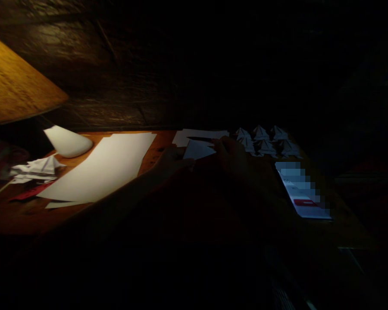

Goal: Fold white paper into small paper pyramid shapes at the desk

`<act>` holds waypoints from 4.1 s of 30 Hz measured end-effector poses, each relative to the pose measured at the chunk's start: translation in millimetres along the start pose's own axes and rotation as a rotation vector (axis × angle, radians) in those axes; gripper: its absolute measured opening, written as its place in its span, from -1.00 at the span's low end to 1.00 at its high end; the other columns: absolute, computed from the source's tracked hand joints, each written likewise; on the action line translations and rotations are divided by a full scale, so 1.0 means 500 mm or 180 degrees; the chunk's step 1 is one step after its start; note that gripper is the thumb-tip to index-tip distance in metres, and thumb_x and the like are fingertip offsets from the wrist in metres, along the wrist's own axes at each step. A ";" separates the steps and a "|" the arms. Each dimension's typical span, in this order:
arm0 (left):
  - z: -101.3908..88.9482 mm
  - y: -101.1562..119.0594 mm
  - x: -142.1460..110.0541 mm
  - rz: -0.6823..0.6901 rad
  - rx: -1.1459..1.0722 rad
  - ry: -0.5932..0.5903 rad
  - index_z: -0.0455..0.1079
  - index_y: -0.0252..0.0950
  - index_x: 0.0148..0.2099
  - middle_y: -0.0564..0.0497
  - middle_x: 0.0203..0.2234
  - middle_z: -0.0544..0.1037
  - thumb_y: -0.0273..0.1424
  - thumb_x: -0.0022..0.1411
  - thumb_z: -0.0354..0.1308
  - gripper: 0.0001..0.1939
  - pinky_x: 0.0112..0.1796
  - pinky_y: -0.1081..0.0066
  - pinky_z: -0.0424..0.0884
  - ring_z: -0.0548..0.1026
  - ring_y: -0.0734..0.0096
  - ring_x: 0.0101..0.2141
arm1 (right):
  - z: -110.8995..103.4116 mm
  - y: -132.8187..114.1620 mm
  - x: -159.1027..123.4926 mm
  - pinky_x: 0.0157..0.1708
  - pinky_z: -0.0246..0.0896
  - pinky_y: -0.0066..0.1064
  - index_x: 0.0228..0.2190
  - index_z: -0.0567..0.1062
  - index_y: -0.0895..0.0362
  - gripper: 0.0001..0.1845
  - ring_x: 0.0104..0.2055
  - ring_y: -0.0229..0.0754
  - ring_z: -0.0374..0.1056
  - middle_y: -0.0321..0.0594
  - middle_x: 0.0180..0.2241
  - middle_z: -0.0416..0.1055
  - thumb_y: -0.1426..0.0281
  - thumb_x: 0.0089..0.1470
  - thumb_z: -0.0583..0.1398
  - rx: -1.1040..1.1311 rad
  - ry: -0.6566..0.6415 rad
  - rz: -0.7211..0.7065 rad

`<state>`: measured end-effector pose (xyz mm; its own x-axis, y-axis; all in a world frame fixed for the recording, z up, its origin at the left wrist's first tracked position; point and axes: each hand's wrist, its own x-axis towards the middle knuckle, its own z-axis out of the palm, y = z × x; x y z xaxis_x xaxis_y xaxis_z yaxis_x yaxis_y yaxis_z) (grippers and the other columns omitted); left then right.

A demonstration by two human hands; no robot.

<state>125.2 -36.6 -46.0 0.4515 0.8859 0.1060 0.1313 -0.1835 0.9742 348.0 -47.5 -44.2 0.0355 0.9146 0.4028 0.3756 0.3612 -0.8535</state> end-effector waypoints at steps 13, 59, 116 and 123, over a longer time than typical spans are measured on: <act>0.006 0.005 -0.014 0.0518 0.0843 -0.0326 0.57 -0.35 -0.37 0.01 -0.52 0.56 -0.24 0.26 0.24 -0.72 -0.48 0.49 0.27 0.43 0.50 -0.50 | -0.001 -0.034 -0.015 -0.40 0.20 -0.35 -0.45 0.54 0.12 -0.72 -0.42 -0.22 0.33 -0.27 -0.46 0.45 0.17 0.02 0.38 0.0824 -0.0883 0.0158; -0.008 -0.021 -0.003 0.0237 0.0181 -0.0003 0.49 -0.31 -0.41 -0.06 -0.52 0.57 0.09 0.33 0.09 -0.43 -0.44 0.42 0.41 0.50 0.43 -0.51 | 0.001 -0.017 -0.008 -0.49 0.12 -0.41 -0.48 0.46 0.07 -0.60 -0.50 -0.30 0.21 -0.37 -0.52 0.31 0.04 0.00 0.41 0.1483 -0.0742 0.0319; -0.020 -0.026 0.018 0.1827 0.0708 0.0333 0.57 -0.28 -0.26 0.01 -0.32 0.58 -0.62 0.12 0.22 -0.81 -0.17 0.37 0.51 0.56 0.42 -0.25 | -0.006 0.000 -0.005 -0.14 0.36 -0.19 -0.34 0.55 0.07 -0.85 -0.18 -0.08 0.44 -0.17 -0.25 0.50 0.28 0.06 0.34 0.0089 -0.0886 -0.1023; -0.017 -0.022 0.013 0.2301 0.1341 0.0501 0.59 -0.25 -0.24 0.01 -0.25 0.58 -0.73 0.09 0.18 -0.68 -0.14 0.34 0.52 0.57 0.40 -0.19 | 0.004 0.027 0.009 -0.07 0.41 -0.08 -0.34 0.58 0.00 -0.82 -0.04 0.01 0.43 -0.12 -0.11 0.45 0.17 0.12 0.33 0.0428 -0.0457 -0.0618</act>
<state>119.3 -25.4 -54.4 0.4270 0.5330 0.7304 0.1894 -0.8426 0.5041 351.4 -38.2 -54.7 -0.1604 0.8388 0.5203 0.2360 0.5445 -0.8049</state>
